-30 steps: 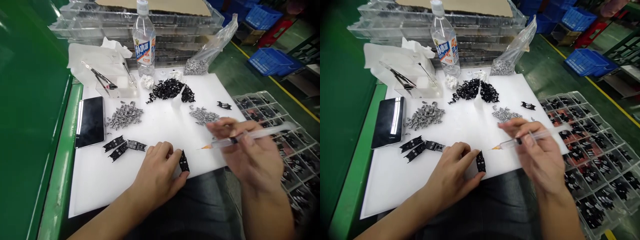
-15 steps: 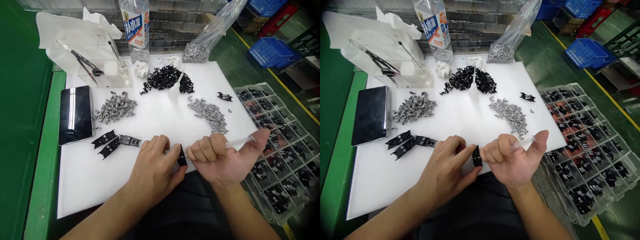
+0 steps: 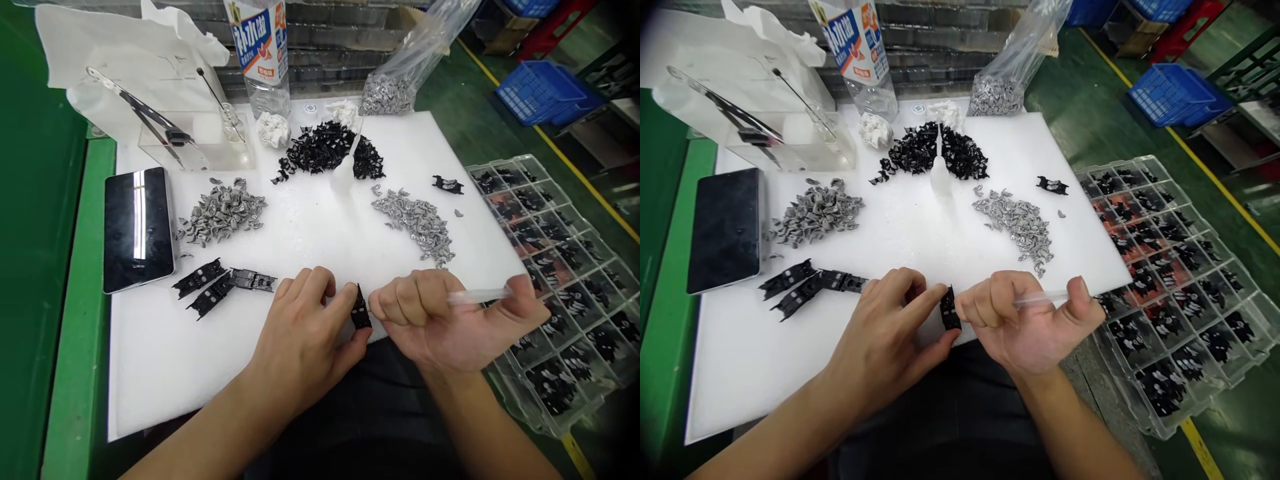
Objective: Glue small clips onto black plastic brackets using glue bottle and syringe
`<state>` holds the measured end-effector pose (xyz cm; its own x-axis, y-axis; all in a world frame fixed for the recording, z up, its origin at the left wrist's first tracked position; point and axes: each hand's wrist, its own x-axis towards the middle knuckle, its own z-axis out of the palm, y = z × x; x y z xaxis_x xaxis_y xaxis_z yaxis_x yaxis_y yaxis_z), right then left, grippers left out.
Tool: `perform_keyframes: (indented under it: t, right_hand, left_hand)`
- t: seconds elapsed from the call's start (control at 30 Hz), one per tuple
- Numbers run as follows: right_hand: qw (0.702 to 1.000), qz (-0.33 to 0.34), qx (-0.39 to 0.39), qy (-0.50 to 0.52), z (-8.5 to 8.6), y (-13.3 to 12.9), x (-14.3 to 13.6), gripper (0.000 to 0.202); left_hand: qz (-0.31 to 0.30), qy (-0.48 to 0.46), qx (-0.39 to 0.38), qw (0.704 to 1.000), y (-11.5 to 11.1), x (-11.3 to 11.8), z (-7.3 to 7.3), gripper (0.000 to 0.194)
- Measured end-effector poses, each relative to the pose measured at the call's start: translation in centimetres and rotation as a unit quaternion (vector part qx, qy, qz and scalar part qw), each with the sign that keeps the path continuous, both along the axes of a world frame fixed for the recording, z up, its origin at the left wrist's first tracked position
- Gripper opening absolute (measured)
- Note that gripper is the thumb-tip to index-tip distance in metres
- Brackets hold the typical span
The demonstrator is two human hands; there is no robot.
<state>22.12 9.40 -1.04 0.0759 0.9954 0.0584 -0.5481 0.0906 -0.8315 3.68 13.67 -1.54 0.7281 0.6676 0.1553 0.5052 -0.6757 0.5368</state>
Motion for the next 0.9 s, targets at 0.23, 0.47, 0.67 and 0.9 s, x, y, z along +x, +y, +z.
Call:
perform_keyframes:
  t: [0.23,0.47,0.67,0.9]
  right_hand:
    - [0.999,0.022,-0.009,0.038,-0.2,-0.2,0.5,0.060]
    - [0.997,0.052,0.013,0.053,-0.7,-0.3,1.2,0.062]
    - [0.997,0.048,0.015,0.051,-0.8,-0.4,1.3,0.064]
    - [0.998,0.049,0.012,0.049,-1.0,-0.5,1.4,0.065]
  left_hand:
    - [0.001,-0.005,0.008,1.000,-0.1,0.0,-0.1,0.032]
    - [0.000,-0.002,0.002,1.000,-0.1,-0.1,0.1,0.033]
    - [0.000,-0.003,0.006,1.000,-0.1,0.0,-0.1,0.034]
    - [-0.002,-0.002,0.010,1.000,0.0,0.0,-0.1,0.033]
